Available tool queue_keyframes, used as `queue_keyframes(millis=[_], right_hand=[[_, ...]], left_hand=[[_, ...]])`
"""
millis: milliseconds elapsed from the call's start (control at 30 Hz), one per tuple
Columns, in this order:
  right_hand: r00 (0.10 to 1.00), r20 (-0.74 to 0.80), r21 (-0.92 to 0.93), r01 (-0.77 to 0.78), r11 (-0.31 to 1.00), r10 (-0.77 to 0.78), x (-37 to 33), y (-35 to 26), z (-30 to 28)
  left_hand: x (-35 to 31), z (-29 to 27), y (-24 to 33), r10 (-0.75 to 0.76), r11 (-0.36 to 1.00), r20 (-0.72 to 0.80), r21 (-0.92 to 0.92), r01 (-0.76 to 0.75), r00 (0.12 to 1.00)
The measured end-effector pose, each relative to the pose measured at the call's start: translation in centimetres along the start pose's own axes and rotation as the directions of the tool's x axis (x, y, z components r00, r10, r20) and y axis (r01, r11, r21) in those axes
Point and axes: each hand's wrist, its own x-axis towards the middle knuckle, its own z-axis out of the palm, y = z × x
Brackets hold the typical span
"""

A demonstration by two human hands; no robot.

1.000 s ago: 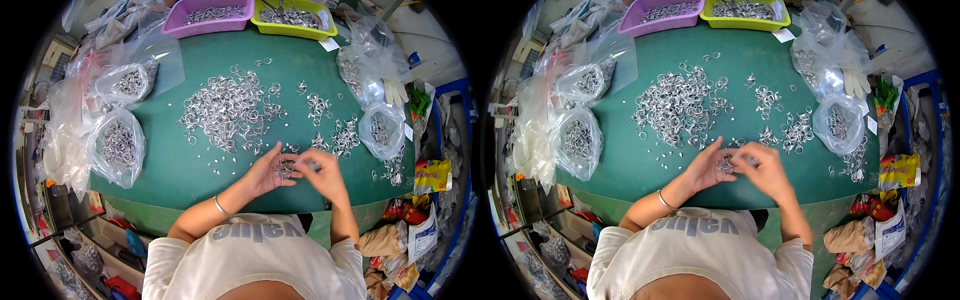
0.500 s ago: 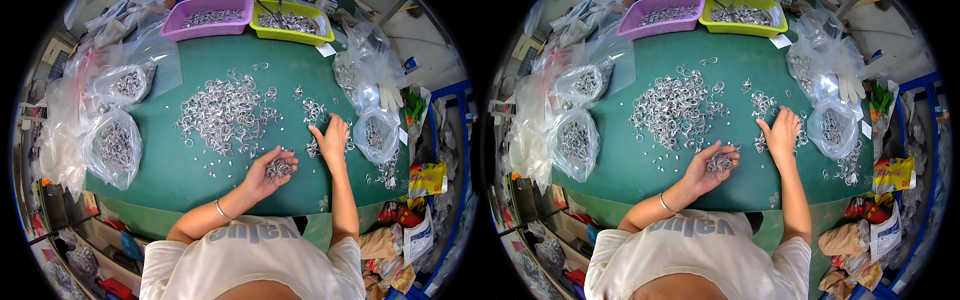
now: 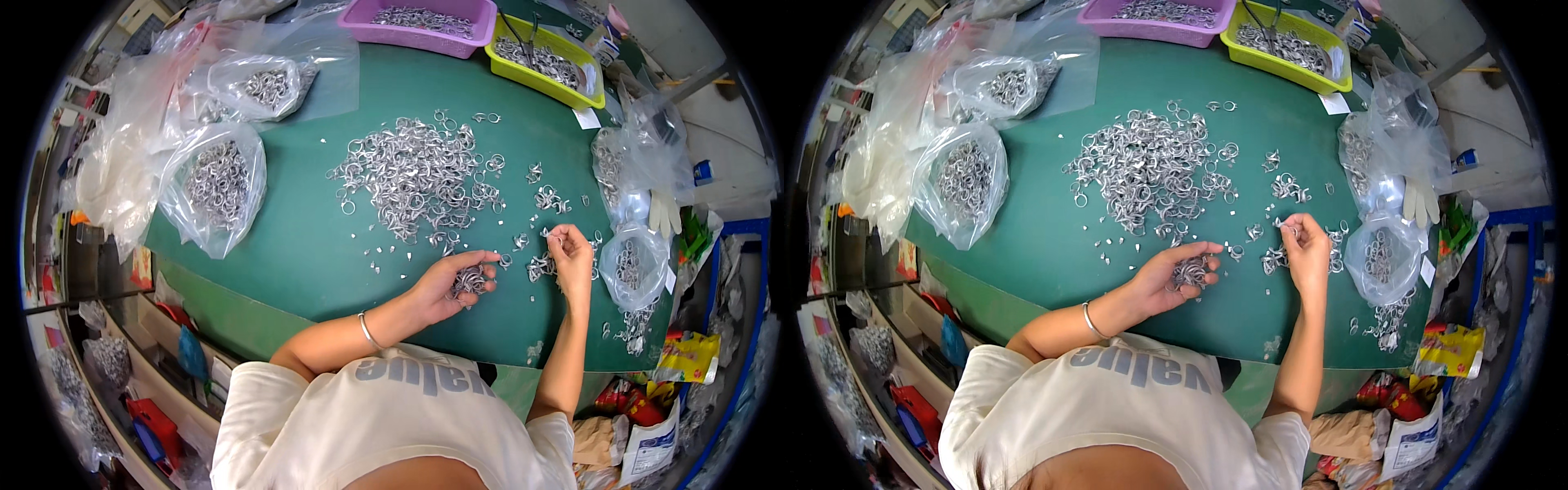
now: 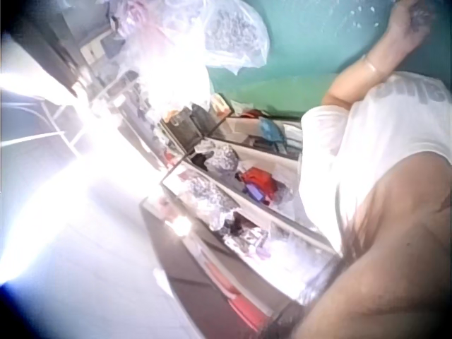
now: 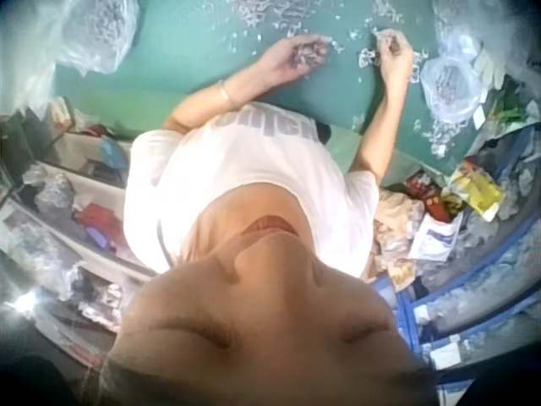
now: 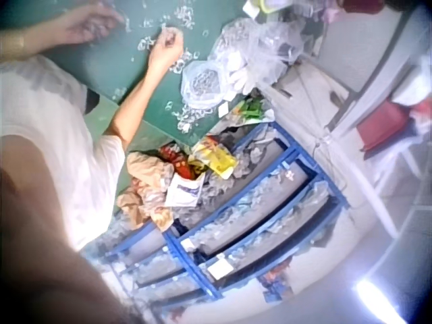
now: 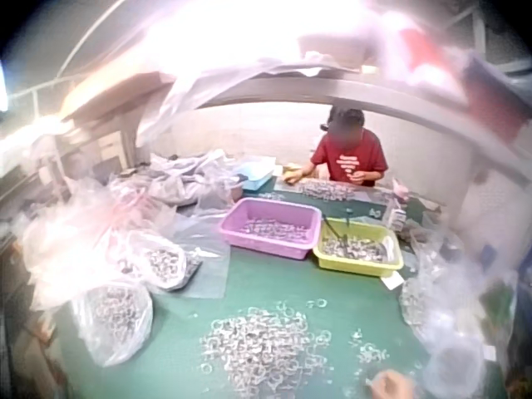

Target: The person assembles small silver metal rings and pins by hand on a green worktable. They pick up components, interlock them, and place the finished assemblies into a clear plastic bag. The workspace contains multiple bags of parts and colored trays.

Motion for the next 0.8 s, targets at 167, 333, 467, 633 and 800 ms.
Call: queue_keyframes(millis=[167, 333, 467, 633, 800], right_hand=[[0.990, 0.127, 0.332, -0.094, 0.939, 0.054, -1.6, -2.8, -0.1], [0.902, 0.253, 0.086, 0.340, 0.937, -0.350, -4.7, -9.1, 1.4], [0.822, 0.276, 0.088, 0.495, 0.864, -0.499, -6.1, -11.2, 3.3], [0.855, 0.154, 0.096, 0.485, 0.869, -0.495, -6.1, -10.7, 3.1], [0.897, 0.155, 0.062, 0.409, 0.911, -0.413, -6.2, -8.4, 2.9]], left_hand=[[0.0, -0.1, -0.3, 0.027, 0.999, 0.050, 0.029, -0.029, 0.998], [0.5, 0.0, -0.2, -0.061, 0.986, 0.113, -0.145, 0.077, 0.992], [0.4, -1.4, 0.5, 0.016, 0.959, 0.432, -0.263, 0.109, 0.902], [-4.4, -1.3, 4.0, 0.244, 0.956, -0.001, -0.168, -0.241, 0.970], [-13.2, -2.9, 14.4, 0.878, 0.466, -0.179, 0.114, -0.877, 0.443]])
